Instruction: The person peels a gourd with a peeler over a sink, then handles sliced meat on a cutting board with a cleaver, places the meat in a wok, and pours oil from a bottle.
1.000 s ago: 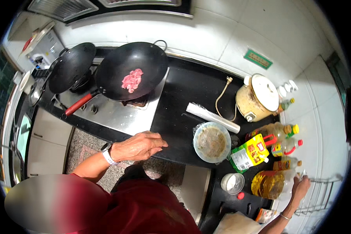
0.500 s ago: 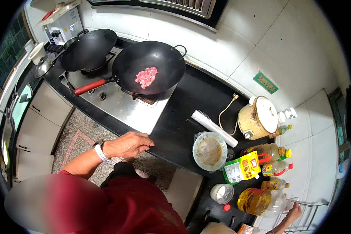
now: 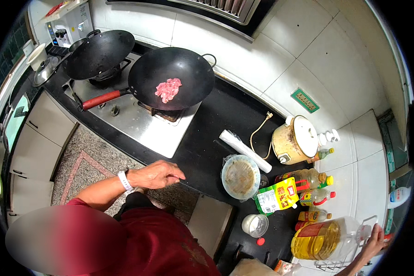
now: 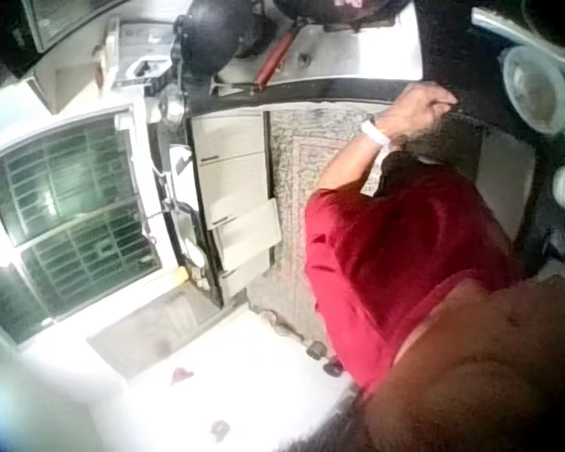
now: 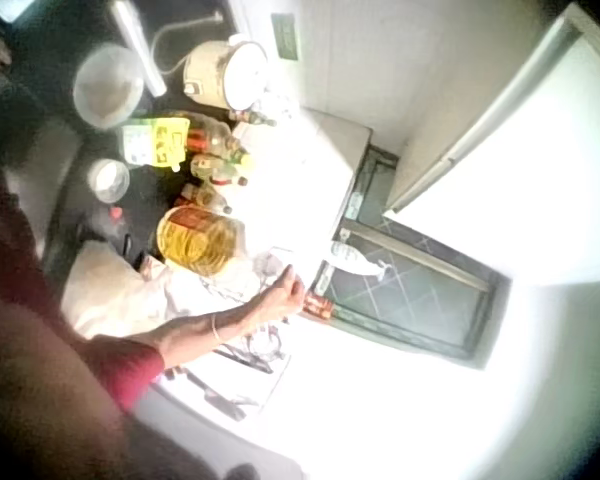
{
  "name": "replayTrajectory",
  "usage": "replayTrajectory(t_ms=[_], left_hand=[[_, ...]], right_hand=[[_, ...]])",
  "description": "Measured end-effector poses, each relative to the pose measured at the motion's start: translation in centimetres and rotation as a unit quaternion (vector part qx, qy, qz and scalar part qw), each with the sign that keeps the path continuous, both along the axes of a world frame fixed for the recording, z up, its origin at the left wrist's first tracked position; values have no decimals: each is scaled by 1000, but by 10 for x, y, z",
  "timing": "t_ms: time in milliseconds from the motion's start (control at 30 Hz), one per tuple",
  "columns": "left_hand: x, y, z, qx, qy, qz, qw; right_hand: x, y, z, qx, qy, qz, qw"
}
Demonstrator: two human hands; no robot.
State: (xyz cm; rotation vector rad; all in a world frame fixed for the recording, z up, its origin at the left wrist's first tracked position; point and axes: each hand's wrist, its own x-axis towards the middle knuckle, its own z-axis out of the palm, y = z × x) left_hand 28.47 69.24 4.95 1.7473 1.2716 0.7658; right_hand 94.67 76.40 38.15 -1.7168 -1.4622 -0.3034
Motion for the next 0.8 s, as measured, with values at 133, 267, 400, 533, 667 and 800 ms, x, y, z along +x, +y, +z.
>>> replayTrajectory(t_ms=[133,267,400,533,667,800], left_hand=[[16,10,-32,-80,-84,-13,993],[47,32,-71,-194,-280,-13,940],[51,29,-83,-248,-506,61,824],[40,30,-52,-322,-838,-295,327],[-33,-18,-55,-250,-890,-140,355],[-83,-53,-53,-201,-864,54,459]], right_hand=[[-87,-4,17,66,66,130,987],[-195,-39,25,60,66,160,983],[-302,-38,-18,72,137,278,948],[-407,-55,-53,34,122,400,908],[-509,-36,-98,-63,128,567,811],[-571,-37,-137,-77,-49,666,740]])
